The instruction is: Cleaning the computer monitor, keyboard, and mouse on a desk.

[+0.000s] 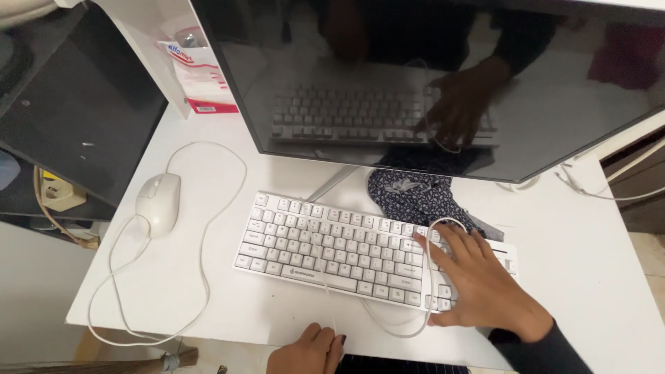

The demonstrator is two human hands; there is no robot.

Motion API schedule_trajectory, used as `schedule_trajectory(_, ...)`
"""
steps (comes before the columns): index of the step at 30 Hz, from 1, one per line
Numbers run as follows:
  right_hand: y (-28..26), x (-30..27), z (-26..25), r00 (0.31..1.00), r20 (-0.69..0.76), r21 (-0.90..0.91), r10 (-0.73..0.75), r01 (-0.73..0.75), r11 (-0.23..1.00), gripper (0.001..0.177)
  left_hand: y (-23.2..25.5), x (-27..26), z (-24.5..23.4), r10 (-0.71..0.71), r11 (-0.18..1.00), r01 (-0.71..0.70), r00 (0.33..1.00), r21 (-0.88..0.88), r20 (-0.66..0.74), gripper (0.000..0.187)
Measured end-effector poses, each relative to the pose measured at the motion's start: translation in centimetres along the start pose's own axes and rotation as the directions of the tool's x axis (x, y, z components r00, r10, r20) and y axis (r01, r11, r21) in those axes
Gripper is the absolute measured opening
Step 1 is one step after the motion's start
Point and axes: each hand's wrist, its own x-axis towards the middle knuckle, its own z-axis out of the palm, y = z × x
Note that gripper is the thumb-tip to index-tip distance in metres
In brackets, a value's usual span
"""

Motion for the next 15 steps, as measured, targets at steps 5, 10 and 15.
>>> schedule_trajectory(5, -0.7, 1.1, -2.1, 0.987, 0.158, -0.106, 0.034, -0.018, 0.994, 0.139, -0.9, -0.4, 1.9, -0.143, 0.989, 0.144, 0.989, -0.043, 0.024, 0.03)
schedule_trajectory(10, 0.9, 1.5, -0.5, 0.99, 0.142, -0.017, -0.018, 0.021, 1.0, 0.145, -3.2, -0.8, 5.9, -0.34, 0.88, 0.345, 0.937, -0.326, 0.072, 0.031)
schedule_trajectory(15, 1.7, 1.4, 0.5, 0.994, 0.104, 0.213, -0.025, 0.003, 0.977, 0.146, -2.4, -0.8, 6.4, -0.298, 0.904, 0.327, 0.944, -0.276, 0.143, 0.036)
